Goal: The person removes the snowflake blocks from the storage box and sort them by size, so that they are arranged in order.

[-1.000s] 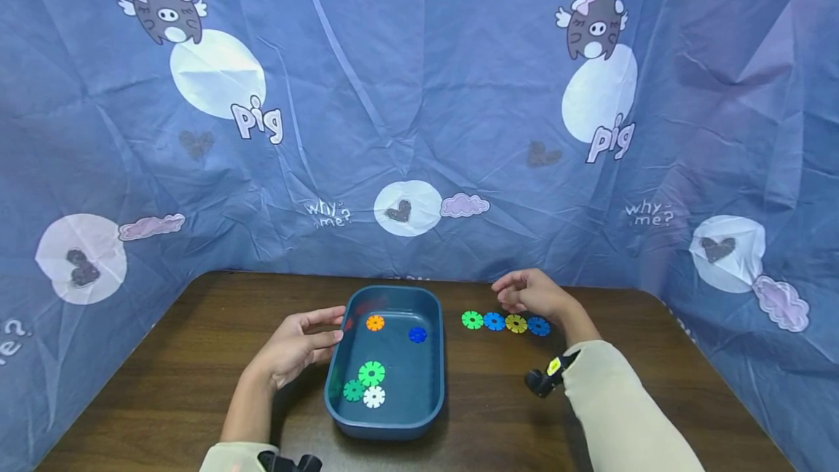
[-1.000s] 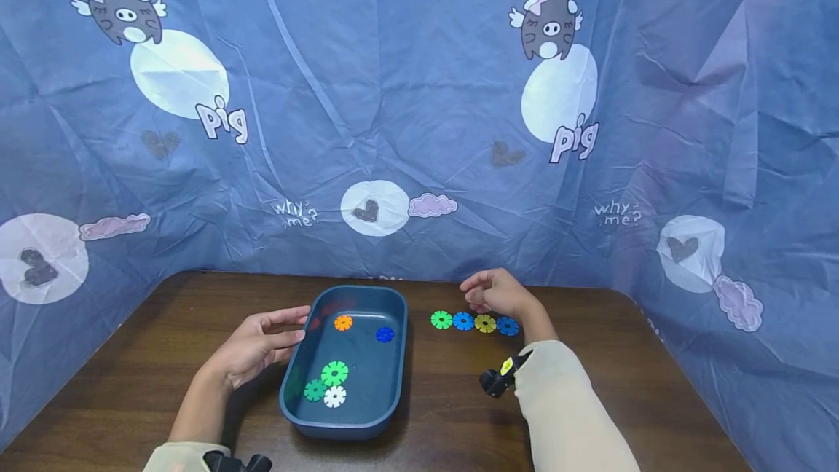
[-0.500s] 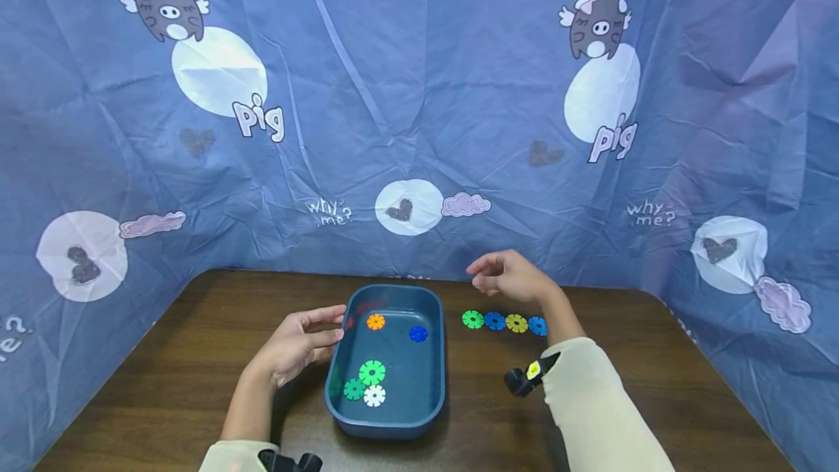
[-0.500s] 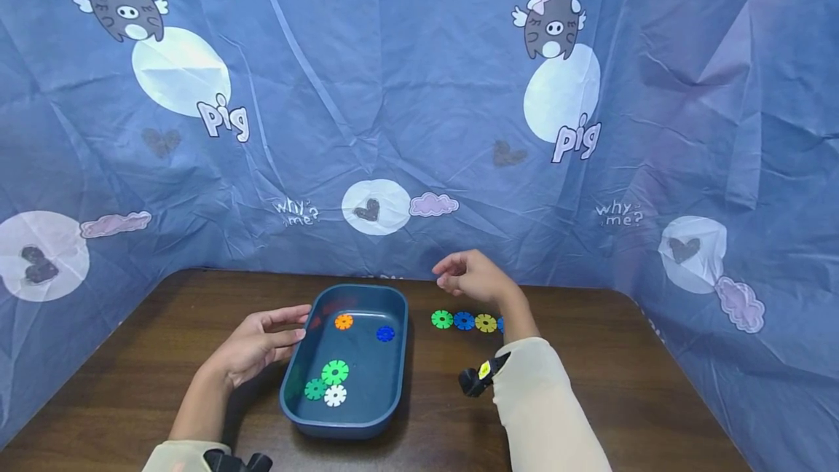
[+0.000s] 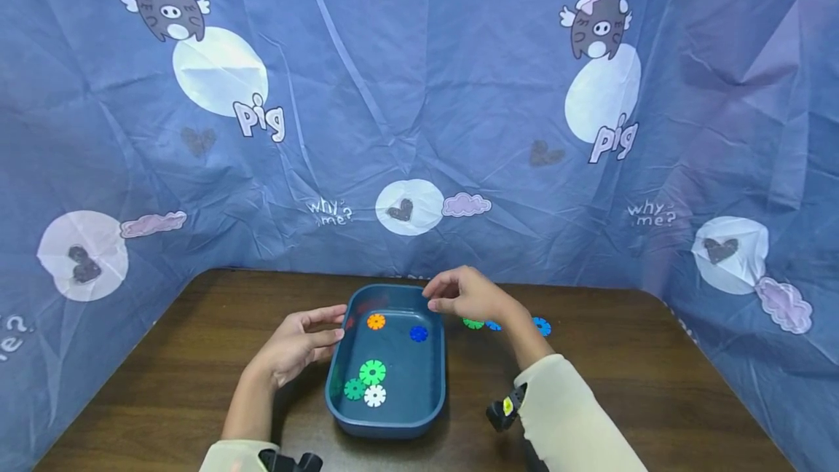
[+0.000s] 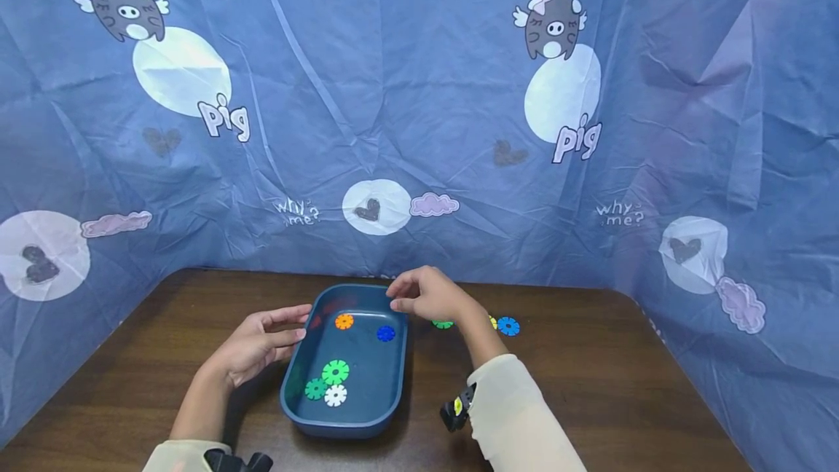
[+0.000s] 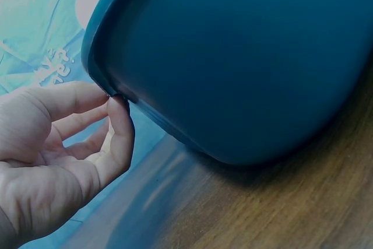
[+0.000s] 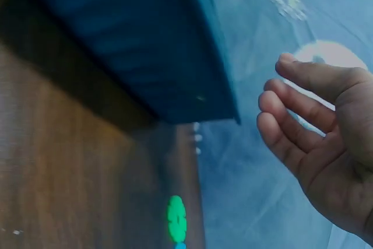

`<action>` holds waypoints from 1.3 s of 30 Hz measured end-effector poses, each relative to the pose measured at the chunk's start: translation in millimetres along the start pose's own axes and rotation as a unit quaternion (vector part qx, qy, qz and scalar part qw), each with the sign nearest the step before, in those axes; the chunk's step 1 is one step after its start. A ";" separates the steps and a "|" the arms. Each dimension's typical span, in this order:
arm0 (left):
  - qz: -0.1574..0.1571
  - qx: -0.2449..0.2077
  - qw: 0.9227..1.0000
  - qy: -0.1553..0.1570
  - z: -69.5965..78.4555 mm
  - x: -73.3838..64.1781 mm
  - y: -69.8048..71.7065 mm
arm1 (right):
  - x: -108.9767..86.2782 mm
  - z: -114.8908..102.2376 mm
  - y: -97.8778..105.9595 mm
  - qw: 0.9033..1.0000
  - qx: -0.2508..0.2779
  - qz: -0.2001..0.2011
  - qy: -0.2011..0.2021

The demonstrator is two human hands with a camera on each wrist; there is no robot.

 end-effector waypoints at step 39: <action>-0.011 0.002 1.000 0.002 1.9 -1.3 -0.7 | 43.9 -39.5 -119.8 0.947 -0.230 -0.220 0.046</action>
Point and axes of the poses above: each hand's wrist, its own x-axis towards the middle knuckle, its own y-axis out of the back of the hand, z = x × y, the point moved 7 cm from there along x, towards the middle knuckle, and after that the axes turned 9 degrees about -z, right-handed, at the moved point
